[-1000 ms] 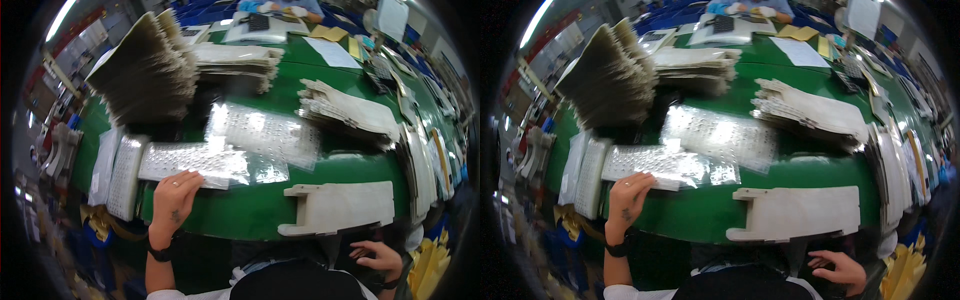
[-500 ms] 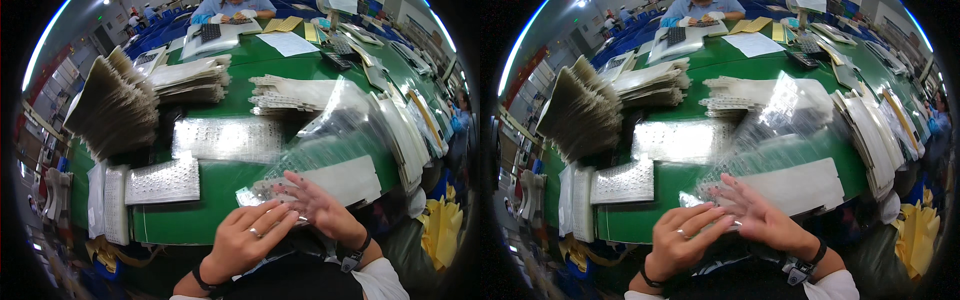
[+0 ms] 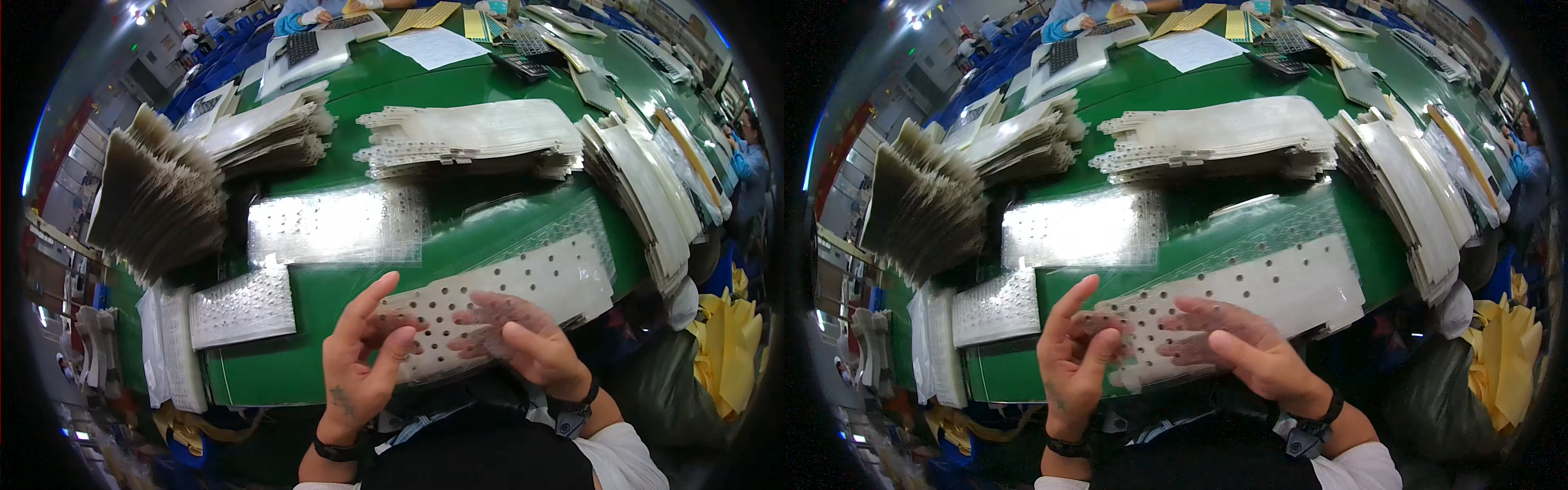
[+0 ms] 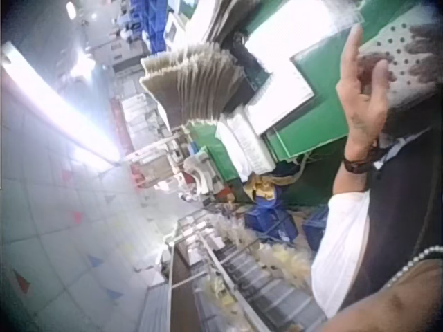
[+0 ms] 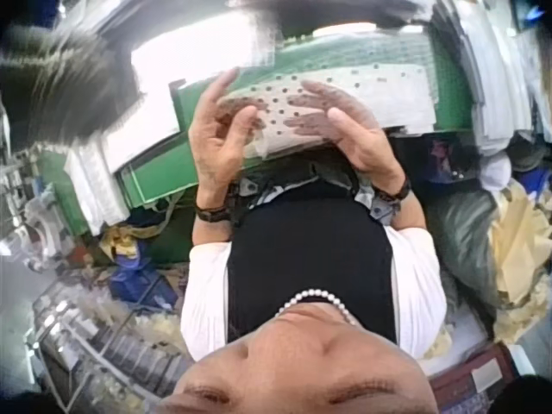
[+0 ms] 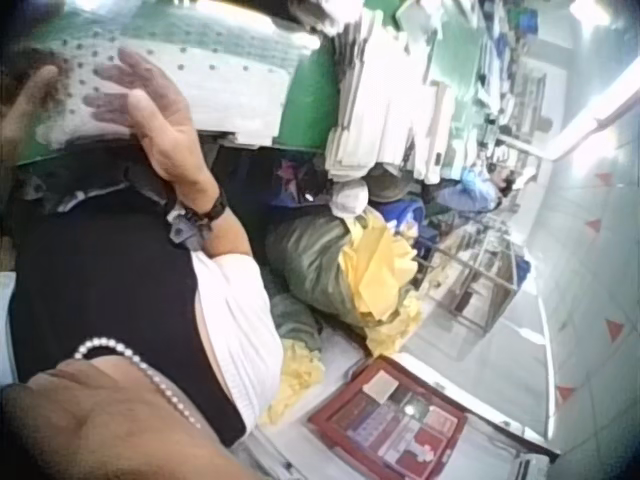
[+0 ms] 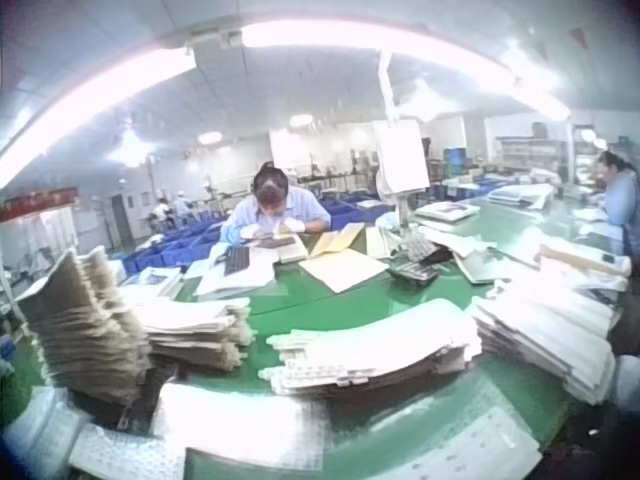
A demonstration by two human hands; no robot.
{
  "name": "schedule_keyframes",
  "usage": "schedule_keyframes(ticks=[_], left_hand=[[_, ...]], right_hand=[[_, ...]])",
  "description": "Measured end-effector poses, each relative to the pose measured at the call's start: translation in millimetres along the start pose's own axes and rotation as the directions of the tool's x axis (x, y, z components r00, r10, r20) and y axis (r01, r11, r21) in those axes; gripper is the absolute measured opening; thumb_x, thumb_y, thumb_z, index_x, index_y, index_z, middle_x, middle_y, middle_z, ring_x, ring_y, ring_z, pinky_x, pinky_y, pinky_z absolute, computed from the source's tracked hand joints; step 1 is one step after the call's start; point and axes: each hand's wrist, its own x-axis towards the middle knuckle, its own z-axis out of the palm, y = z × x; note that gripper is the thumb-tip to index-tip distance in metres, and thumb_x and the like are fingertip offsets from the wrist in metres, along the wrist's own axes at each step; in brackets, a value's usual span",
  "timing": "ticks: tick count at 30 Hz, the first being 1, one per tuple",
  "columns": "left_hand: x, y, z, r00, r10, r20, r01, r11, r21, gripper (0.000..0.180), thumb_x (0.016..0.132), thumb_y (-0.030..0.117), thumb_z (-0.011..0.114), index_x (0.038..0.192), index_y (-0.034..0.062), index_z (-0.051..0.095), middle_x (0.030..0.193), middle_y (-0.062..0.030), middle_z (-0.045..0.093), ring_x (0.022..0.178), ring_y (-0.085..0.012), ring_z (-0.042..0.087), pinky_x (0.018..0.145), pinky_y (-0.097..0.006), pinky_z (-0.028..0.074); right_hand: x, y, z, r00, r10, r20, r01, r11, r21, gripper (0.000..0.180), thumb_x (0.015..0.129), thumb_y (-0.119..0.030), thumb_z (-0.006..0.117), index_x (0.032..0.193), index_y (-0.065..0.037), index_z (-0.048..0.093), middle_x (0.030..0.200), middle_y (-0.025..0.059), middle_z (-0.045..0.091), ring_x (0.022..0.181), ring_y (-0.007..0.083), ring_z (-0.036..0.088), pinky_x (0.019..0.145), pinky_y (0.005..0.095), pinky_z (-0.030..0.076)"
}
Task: Inspecting and sorting transparent plastic electronic components at a factory workstation.
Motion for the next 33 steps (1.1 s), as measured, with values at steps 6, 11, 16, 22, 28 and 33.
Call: schedule_keyframes(ticks=[6, 11, 16, 22, 28, 33], left_hand=[[1.0, -0.5, -18.7, 0.993, -0.088, -0.079, 0.088, 0.996, -0.003, 0.048, 0.085, 0.002, 0.062, 0.130, 0.0010, 0.047, 0.087, -0.0102, 0.065, 0.072, -0.0136, 0.063, 0.062, -0.023, 0.051], [-5.1, -2.9, -19.2, 0.998, -0.057, -0.004, 0.058, 0.998, 0.037, 0.046, 0.084, 0.001, 0.063, 0.128, -0.0008, 0.048, 0.088, -0.0105, 0.065, 0.075, -0.0142, 0.063, 0.065, -0.024, 0.052], [-7.9, -4.7, -14.3, 0.996, 0.087, -0.028, -0.084, 0.991, 0.105, 0.040, 0.079, -0.004, 0.066, 0.119, -0.0004, 0.058, 0.090, -0.0105, 0.068, 0.081, -0.0131, 0.065, 0.069, -0.023, 0.051], [-18.4, -0.6, -21.3, 0.996, 0.085, -0.023, -0.083, 0.993, 0.085, 0.039, 0.077, -0.004, 0.069, 0.115, -0.0016, 0.061, 0.091, -0.0106, 0.068, 0.082, -0.0136, 0.065, 0.071, -0.024, 0.051], [-25.1, -5.0, -25.3, 0.994, 0.002, -0.110, -0.011, 0.997, -0.079, 0.034, 0.078, -0.005, 0.068, 0.111, -0.0048, 0.061, 0.095, -0.0127, 0.066, 0.085, -0.0164, 0.066, 0.075, -0.025, 0.053], [-28.4, -10.8, -24.5, 0.983, 0.000, -0.183, -0.026, 0.990, -0.142, 0.026, 0.078, -0.005, 0.069, 0.103, -0.0037, 0.065, 0.093, -0.0112, 0.066, 0.081, -0.0144, 0.065, 0.072, -0.024, 0.052]], right_hand=[[-15.2, -49.7, -39.0, 0.381, -0.762, -0.524, 0.491, 0.646, -0.584, 0.040, 0.095, -0.015, 0.043, 0.131, 0.002, 0.041, 0.127, 0.0175, 0.049, 0.119, 0.0260, 0.050, 0.099, 0.0394, 0.043], [-15.5, -64.2, -4.1, 0.365, -0.928, 0.077, 0.162, -0.018, -0.987, 0.030, 0.088, -0.009, 0.049, 0.115, 0.002, 0.049, 0.117, 0.0184, 0.055, 0.115, 0.0278, 0.052, 0.100, 0.0420, 0.039], [24.0, -36.0, 43.0, 0.823, -0.429, 0.373, 0.356, -0.124, -0.926, 0.037, 0.077, -0.013, 0.068, 0.112, -0.008, 0.059, 0.113, 0.0094, 0.059, 0.114, 0.0311, 0.052, 0.101, 0.0469, 0.035], [52.0, -27.6, 54.1, 0.827, -0.398, 0.398, 0.400, -0.082, -0.913, 0.033, 0.076, -0.016, 0.071, 0.107, -0.009, 0.060, 0.106, 0.0063, 0.059, 0.109, 0.0251, 0.054, 0.103, 0.0469, 0.031], [56.7, -22.8, 58.5, 0.829, -0.385, 0.406, 0.391, -0.120, -0.913, 0.029, 0.075, -0.020, 0.072, 0.101, -0.011, 0.064, 0.101, 0.0037, 0.061, 0.106, 0.0226, 0.056, 0.103, 0.0476, 0.028], [60.5, -15.9, 62.5, 0.805, -0.431, 0.407, 0.401, -0.111, -0.909, 0.027, 0.074, -0.020, 0.074, 0.098, -0.013, 0.066, 0.098, 0.0016, 0.062, 0.103, 0.0219, 0.057, 0.104, 0.0475, 0.028]])
